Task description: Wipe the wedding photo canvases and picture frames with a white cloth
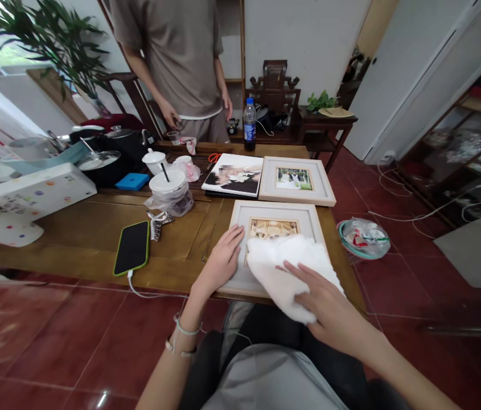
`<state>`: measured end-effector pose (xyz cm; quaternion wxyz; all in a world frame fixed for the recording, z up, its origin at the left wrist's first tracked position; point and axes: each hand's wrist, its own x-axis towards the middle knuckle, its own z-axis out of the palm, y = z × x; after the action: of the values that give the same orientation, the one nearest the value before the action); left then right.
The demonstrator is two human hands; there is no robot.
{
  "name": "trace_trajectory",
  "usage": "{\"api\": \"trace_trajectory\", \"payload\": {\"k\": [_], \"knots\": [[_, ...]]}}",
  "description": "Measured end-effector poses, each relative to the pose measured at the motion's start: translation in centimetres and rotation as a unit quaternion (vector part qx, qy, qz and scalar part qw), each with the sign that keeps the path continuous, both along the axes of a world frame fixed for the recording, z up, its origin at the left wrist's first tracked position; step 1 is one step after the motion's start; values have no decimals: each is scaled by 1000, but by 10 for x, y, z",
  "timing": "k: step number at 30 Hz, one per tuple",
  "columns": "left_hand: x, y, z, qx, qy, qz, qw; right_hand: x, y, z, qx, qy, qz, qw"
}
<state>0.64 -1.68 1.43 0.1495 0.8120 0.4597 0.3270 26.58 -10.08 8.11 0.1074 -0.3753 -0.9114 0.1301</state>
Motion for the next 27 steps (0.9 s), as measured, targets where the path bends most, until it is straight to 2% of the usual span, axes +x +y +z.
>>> {"api": "trace_trajectory", "payload": {"k": [3,9,11,13,15,18,22,24,27], "knots": [[-1,-1,1,-10,-6,-4,1000,7,27,-5,48,-1,-32,998],[0,-1,0,-21,-6,-9,1000,21,110,-1,218,3,-118,969],[0,0,-1,-27,-10,-13,1000,17,130,-2,217,-37,-107,969],[0,1,-1,-31,-13,-12,999,11,137,-7,192,-80,-87,974],[1,1,-2,-29,-17,-7,999,6,130,-11,164,-103,-64,979],[3,0,-3,-21,-18,6,1000,3,96,-10,109,-107,-27,988],[4,0,-4,-12,-17,14,1000,4,29,8,-3,-95,29,995],[4,0,-4,-7,-16,14,1000,3,-1,21,-37,-79,31,996],[3,1,-4,-2,-8,9,1000,-3,-24,33,-68,-57,55,995]]}}
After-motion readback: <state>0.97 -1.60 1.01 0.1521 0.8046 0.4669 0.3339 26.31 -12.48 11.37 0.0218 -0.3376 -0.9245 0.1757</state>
